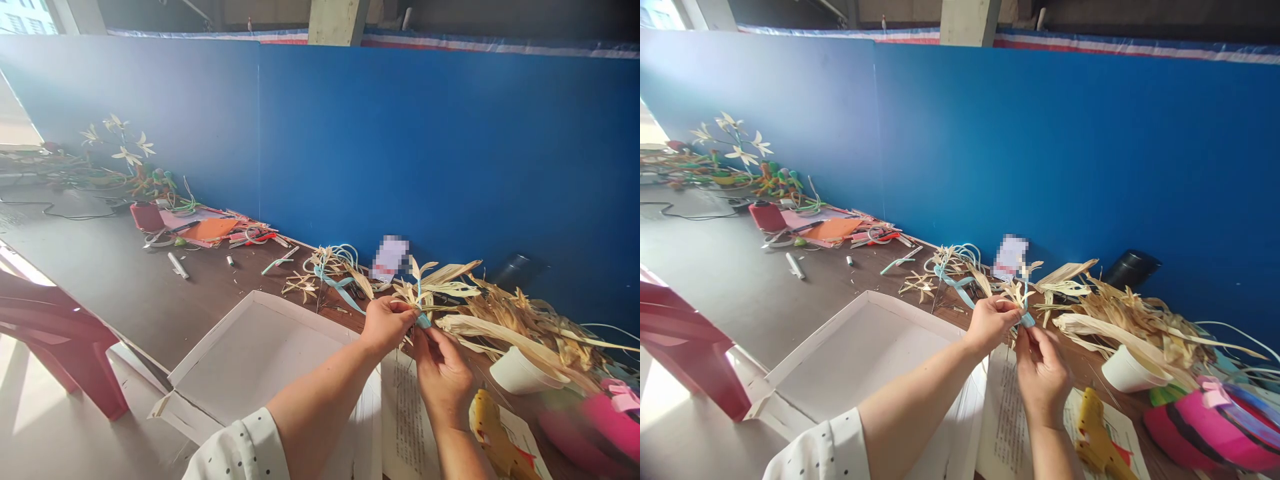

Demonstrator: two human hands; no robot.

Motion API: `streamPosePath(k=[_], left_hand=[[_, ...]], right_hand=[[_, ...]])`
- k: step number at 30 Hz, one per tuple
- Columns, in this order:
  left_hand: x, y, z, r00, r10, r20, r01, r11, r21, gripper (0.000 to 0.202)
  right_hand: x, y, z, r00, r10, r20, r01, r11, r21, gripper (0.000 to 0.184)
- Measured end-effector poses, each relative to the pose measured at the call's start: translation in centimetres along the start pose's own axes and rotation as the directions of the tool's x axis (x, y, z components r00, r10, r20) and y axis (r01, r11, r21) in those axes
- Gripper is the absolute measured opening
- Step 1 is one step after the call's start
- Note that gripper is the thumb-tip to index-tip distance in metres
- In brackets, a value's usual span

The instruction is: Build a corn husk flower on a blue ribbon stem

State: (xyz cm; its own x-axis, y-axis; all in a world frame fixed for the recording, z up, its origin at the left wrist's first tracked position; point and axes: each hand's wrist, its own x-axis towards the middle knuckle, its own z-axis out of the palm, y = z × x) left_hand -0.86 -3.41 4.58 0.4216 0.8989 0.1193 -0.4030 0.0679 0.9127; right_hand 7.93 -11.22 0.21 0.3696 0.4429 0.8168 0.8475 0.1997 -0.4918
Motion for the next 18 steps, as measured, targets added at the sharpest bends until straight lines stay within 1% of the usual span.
streamPosePath(k=[5,8,10,12,14,18], left_hand=[[-0.1,0.3,0.0,1.0,-0.011,-0.01,0.012,1.0,0.025,0.015],[-0.1,0.2,0.0,1.0,-0.012,-0.002,0.012,1.0,0.015,0.013],[0.0,0.1,0.0,1.0,-0.016,-0.001,0.016,1.0,0.015,0.012],[0.0,0.1,0.0,1.0,-0.017,-0.003,0.017,1.0,0.019,0.012],[0.0,0.0,0.0,1.0,-0.011,-0.001,0.011,1.0,0.023,0.015],[0.0,0.1,0.0,1.0,-0.02,0.0,0.02,1.0,0.023,0.017]], right_hand=[[0.0,0.3,0.2,1.0,-0.029,0.012,0.029,0.999,-0.019,0.019],[0.4,-0.3,0.0,0.993,-0.114,0.018,0.115,0.991,-0.064,0.017],[0.9,-0.9,-0.1,0.982,-0.188,0.003,0.187,0.974,-0.131,0.015],[1.2,-1.5,-0.3,0.971,-0.24,-0.009,0.234,0.953,-0.193,0.014],[1.3,-1.7,-0.5,0.966,-0.26,-0.005,0.252,0.939,-0.234,0.013],[1.2,-1.7,-0.7,0.968,-0.25,0.035,0.25,0.934,-0.255,0.014]])
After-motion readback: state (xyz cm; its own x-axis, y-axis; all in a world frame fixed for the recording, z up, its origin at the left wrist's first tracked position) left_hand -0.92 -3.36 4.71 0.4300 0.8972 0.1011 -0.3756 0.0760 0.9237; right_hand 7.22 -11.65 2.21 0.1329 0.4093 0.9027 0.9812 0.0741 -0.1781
